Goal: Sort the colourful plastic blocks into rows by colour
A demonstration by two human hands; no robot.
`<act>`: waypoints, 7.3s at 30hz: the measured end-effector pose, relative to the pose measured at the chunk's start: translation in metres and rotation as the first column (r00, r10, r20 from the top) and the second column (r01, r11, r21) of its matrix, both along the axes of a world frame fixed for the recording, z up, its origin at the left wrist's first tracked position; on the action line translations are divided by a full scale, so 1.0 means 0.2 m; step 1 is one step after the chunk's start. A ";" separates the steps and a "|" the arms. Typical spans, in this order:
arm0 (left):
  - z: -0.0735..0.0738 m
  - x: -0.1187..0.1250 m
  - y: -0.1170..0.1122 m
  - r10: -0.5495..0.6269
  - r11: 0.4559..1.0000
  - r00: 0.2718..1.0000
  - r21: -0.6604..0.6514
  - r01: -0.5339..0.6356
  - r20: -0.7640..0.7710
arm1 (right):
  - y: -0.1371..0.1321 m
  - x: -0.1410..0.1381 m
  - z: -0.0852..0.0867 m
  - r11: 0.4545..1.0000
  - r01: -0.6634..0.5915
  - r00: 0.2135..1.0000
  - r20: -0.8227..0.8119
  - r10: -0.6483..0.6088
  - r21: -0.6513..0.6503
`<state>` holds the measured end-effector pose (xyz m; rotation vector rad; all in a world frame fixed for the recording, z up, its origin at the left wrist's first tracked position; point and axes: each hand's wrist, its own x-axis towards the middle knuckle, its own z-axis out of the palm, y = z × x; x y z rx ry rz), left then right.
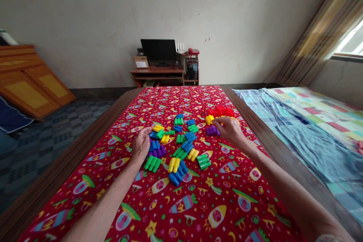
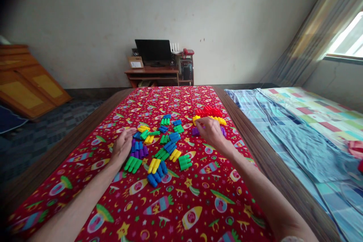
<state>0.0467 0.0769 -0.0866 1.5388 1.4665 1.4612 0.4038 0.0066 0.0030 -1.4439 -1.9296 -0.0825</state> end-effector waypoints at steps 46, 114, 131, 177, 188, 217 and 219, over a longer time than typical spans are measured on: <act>0.18 0.17 -0.16 -0.315 0.903 0.809 0.106 0.417 -0.497 | 0.06 -0.56 -0.13 0.872 -0.387 0.918 -0.214 0.334 -0.299; 0.16 0.08 -0.13 -0.103 0.949 0.902 0.230 0.215 -0.419 | 0.17 -0.71 -0.18 0.905 -0.319 0.939 0.037 0.343 -0.282; 0.06 0.10 -0.09 -0.258 0.914 0.789 0.123 0.386 -0.558 | -0.27 0.02 -0.22 0.995 -0.050 0.880 0.467 0.086 -0.087; 0.07 0.08 -0.11 -0.210 0.924 0.790 0.148 0.354 -0.576 | 0.12 -0.62 0.00 0.888 -0.256 0.863 0.324 0.388 -0.382; 0.12 0.00 -0.09 0.103 0.981 0.915 0.190 -0.029 -0.391 | 0.12 -0.87 -0.10 0.821 -0.347 0.739 0.407 0.537 -0.454; 0.01 -0.07 -0.02 0.091 0.993 0.992 0.064 -0.097 0.089 | 0.33 -0.96 -0.16 0.728 -0.645 0.726 0.112 0.679 -0.232; 0.01 -0.06 -0.01 0.103 0.992 0.988 0.054 -0.110 0.117 | 0.35 -0.85 -0.12 0.784 -0.586 0.789 0.075 0.609 -0.202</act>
